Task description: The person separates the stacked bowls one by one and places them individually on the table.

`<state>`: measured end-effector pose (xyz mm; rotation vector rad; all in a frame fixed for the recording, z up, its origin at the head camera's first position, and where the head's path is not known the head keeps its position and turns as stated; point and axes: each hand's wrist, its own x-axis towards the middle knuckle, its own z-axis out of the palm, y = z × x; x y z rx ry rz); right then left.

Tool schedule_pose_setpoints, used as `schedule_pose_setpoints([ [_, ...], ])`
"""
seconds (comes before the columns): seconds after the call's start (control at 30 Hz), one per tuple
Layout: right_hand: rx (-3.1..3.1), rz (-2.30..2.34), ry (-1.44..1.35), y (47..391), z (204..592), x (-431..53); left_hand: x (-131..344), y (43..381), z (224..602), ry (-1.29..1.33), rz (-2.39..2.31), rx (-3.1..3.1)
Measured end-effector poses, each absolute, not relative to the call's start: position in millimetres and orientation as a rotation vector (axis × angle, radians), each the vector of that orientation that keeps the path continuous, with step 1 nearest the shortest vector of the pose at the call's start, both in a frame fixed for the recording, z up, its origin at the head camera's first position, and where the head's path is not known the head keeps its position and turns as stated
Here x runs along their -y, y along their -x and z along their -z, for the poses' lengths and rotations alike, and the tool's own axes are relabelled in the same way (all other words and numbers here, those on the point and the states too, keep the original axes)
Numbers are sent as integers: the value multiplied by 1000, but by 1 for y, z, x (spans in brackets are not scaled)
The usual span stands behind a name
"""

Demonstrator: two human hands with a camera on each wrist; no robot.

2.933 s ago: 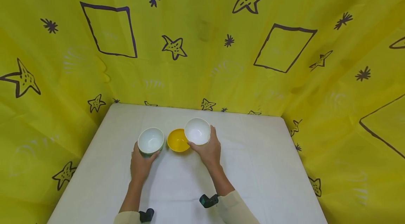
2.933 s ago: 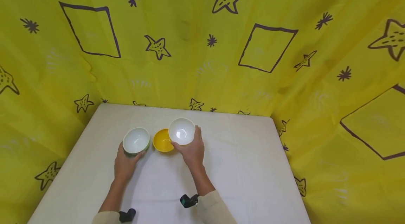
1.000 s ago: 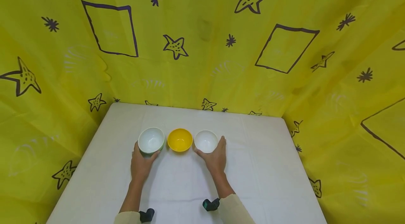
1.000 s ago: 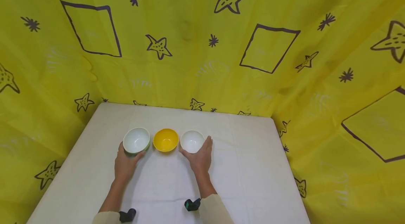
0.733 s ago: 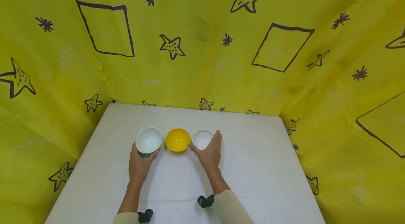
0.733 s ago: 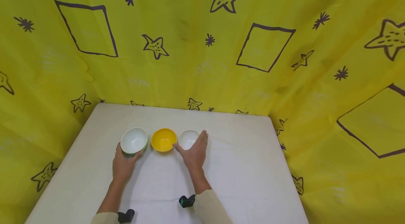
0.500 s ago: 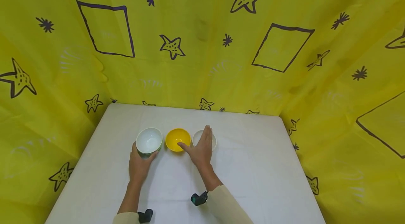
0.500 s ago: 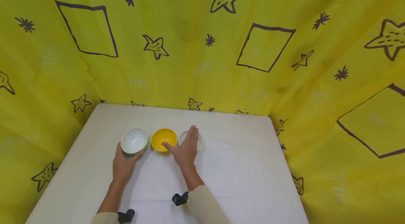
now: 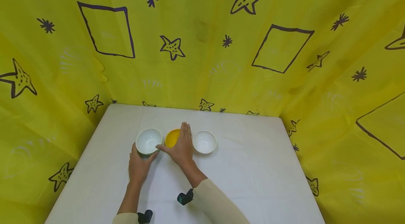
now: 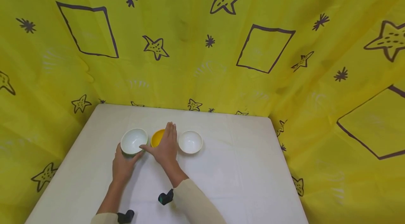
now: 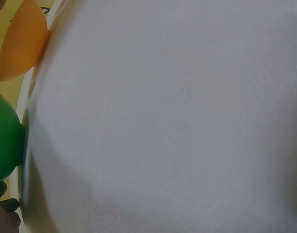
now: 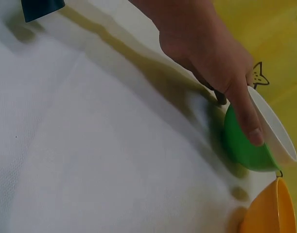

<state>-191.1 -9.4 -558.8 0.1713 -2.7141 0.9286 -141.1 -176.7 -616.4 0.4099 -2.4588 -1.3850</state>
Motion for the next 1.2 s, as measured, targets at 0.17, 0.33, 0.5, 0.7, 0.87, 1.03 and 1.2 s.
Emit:
schedule_pose_setpoints([
  [0.17,2745,-882,-234,194,560,19,177,140,615,-412,1374,2463],
  [0.33,2791,-856,-317,196,562,26,178,139,614,-411,1379,2468],
  [0.5,2881,-768,-373,196,566,35,180,138,615,-411,1376,2477],
  [0.7,2927,-786,-427,194,563,48,180,138,615,-398,1348,2495],
  [0.87,2931,-769,-491,193,560,59,180,137,614,-384,1326,2515],
  [1.03,2964,-636,-535,193,560,63,179,138,613,-364,1326,2523],
  [1.2,2985,-630,-528,193,564,64,180,139,613,-373,1297,2534],
])
